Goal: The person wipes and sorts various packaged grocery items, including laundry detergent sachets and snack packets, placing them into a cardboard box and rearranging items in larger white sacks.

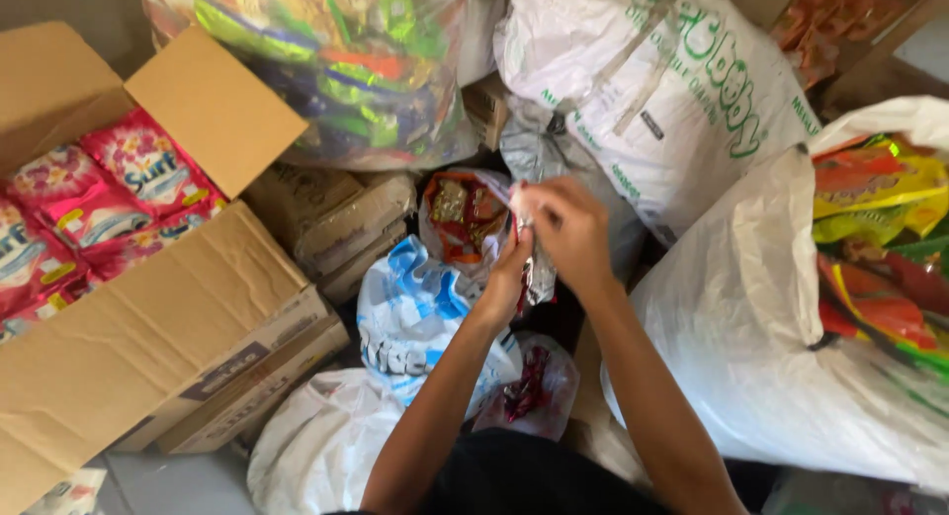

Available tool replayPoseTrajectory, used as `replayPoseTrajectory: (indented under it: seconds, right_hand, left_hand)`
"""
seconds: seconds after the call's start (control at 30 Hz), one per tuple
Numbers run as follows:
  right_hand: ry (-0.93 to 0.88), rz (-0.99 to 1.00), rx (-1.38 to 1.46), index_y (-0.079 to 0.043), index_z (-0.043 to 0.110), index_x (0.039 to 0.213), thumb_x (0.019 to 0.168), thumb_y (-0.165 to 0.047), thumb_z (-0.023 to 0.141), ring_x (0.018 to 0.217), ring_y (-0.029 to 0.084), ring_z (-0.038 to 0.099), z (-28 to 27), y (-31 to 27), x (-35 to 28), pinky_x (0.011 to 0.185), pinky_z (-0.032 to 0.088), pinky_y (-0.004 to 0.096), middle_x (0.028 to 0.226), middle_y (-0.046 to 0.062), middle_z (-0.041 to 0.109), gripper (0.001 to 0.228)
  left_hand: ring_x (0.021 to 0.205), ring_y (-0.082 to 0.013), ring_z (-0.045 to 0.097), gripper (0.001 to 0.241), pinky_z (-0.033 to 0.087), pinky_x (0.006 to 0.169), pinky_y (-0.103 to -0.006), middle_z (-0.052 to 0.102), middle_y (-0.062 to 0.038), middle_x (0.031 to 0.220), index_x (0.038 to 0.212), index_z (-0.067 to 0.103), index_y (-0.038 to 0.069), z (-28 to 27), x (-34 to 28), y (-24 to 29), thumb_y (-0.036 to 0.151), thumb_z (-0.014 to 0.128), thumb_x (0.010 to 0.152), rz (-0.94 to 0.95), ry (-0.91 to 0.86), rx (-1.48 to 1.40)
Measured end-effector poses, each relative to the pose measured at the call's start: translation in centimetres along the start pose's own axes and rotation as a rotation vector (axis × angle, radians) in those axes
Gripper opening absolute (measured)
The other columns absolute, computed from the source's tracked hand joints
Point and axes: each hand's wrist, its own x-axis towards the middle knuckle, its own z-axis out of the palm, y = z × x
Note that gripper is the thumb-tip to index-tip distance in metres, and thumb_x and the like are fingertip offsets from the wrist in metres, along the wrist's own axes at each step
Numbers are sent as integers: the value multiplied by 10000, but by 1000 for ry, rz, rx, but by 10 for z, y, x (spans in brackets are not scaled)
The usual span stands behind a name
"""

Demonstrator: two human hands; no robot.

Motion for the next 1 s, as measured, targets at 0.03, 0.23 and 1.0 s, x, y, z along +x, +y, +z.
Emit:
replayPoseTrajectory:
  seconds: [0.03,0.23,1.0]
  right_hand:
    - [1,-9,0,-87,790,987,896,-2,765,794,320,688,0,10,4,708,563,406,865,99,690,127]
    - [81,-19,-29,-58,758,1003,871,27,808,806,313,693,-12,49,6,670,563,397,878,94,668,165]
    - [-88,99,129,-158,812,979,861,-55,791,731,222,710,-50,25,-56,658,573,337,860,-3,728,157]
  left_hand:
    - [1519,-402,155,843,161,1227,-545,136,-302,1626,1606,91,5,3,1,2,474,498,1035,9,-2,-2]
    - [1525,-351,176,789,152,1242,-491,222,-256,1633,1560,318,10,20,1,2,552,480,1010,-7,49,111]
    - [1046,-443,690,617,536,953,-586,681,-289,1202,1289,634,-36,-26,70,-47,463,694,931,-177,-10,-667]
